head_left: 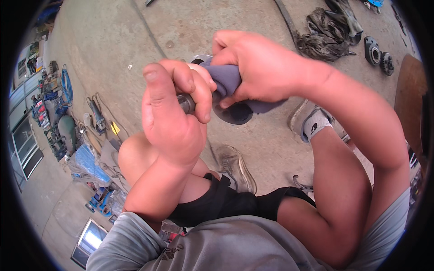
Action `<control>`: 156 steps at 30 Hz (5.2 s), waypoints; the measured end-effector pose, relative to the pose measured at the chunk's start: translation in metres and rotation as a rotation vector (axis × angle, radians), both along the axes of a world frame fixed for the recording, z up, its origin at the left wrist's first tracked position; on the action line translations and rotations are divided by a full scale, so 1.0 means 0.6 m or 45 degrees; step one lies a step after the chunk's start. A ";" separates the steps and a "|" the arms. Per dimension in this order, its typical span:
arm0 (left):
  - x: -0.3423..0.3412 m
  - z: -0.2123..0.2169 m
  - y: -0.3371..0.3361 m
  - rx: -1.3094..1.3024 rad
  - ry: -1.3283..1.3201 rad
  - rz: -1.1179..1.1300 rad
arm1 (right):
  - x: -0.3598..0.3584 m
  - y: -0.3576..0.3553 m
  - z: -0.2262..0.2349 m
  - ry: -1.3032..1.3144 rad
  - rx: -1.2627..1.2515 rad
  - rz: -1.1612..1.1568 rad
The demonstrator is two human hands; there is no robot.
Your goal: The person cuts a piece of cloth with shears, then sits on the floor and wipes a cylindrical metal part with the cloth. The person rotates the part to clean different sides and places it back on the floor.
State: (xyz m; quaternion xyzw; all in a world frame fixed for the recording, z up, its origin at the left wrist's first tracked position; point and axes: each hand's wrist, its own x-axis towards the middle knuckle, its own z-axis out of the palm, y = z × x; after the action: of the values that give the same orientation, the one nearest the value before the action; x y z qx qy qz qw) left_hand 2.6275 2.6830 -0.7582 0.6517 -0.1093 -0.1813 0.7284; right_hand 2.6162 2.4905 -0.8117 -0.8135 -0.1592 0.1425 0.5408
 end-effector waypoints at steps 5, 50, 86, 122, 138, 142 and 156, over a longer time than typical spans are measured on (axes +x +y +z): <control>-0.004 0.002 0.000 0.042 -0.029 -0.026 | 0.052 -0.018 0.001 -0.045 -0.024 0.284; 0.008 -0.002 0.055 -0.053 0.040 0.181 | -0.101 -0.007 0.087 0.193 -0.042 -0.027; -0.010 -0.006 0.057 -0.033 -0.103 0.002 | -0.048 0.002 0.057 0.916 0.401 0.234; 0.023 -0.025 0.099 -0.172 0.001 0.067 | -0.101 -0.065 0.063 1.166 0.542 0.034; 0.049 -0.015 0.085 -0.150 0.171 0.417 | -0.079 0.099 0.104 0.089 -0.451 0.441; 0.048 -0.016 0.082 -0.137 0.159 0.428 | -0.064 0.095 0.114 -0.062 -0.563 0.411; 0.028 -0.020 0.085 -0.152 0.093 0.302 | 0.064 0.032 0.040 -0.115 -0.407 0.294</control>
State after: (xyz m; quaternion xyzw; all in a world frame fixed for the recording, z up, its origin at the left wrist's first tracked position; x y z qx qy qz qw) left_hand 2.6442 2.7342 -0.7705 0.6086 -0.0154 -0.1107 0.7856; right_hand 2.6547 2.5095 -0.7876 -0.8709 -0.2509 0.1902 0.3773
